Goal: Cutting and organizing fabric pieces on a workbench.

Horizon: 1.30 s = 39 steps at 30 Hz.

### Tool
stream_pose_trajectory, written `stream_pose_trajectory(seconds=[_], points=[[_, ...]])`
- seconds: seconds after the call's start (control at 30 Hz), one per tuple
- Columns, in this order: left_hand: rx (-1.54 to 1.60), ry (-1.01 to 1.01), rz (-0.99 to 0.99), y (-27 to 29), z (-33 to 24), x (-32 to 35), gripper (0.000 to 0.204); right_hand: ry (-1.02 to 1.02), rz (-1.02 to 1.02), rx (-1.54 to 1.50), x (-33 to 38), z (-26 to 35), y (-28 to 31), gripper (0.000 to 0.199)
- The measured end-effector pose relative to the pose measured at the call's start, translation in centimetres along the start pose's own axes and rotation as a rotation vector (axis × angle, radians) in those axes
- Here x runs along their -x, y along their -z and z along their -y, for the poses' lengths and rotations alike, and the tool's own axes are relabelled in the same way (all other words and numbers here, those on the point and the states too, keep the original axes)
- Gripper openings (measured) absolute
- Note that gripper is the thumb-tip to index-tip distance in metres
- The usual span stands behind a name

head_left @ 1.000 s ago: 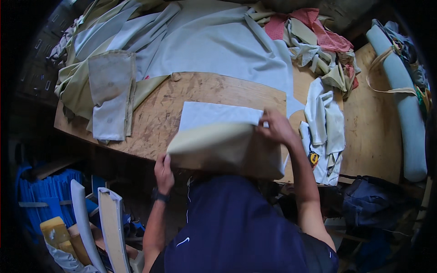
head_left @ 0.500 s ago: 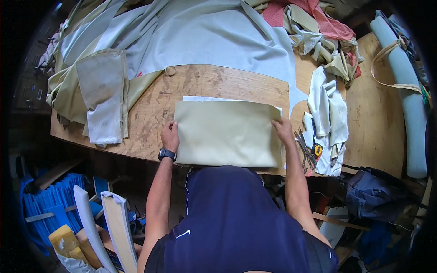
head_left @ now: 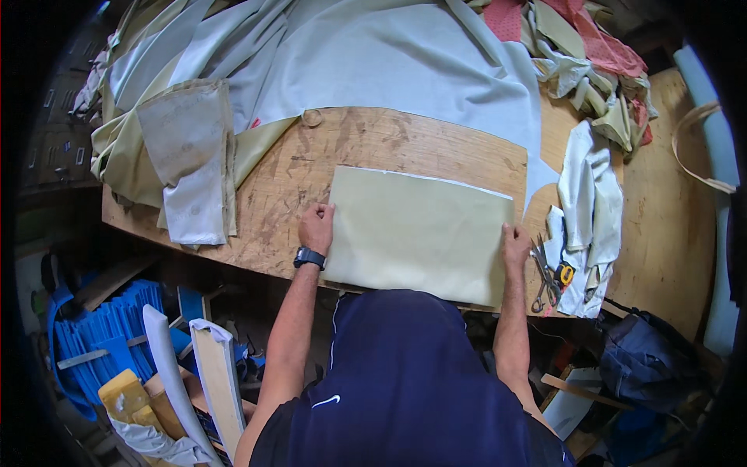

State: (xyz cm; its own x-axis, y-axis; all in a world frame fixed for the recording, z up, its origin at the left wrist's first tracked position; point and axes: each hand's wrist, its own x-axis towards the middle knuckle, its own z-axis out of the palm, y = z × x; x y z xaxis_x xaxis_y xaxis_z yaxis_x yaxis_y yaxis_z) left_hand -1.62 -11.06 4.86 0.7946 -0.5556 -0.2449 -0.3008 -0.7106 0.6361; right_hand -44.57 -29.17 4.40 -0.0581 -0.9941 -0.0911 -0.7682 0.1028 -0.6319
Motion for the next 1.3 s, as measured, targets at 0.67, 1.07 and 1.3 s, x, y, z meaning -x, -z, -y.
stream_pose_trajectory(seconds=[0.67,1.07,1.3], points=[[-0.052,-0.061,-0.035,-0.8,-0.6,-0.3,0.032,-0.236,-0.132,-0.200,-0.3,-0.6,-0.7,0.020],[-0.046,-0.112,-0.069,-0.9,-0.7,0.2,0.029,-0.221,-0.152,-0.180,-0.5,-0.5,-0.7,0.020],[-0.006,-0.189,-0.163,-1.7,1.8,-0.4,0.021,-0.092,-0.186,-0.268,-1.0,-2.0,-1.8,0.016]])
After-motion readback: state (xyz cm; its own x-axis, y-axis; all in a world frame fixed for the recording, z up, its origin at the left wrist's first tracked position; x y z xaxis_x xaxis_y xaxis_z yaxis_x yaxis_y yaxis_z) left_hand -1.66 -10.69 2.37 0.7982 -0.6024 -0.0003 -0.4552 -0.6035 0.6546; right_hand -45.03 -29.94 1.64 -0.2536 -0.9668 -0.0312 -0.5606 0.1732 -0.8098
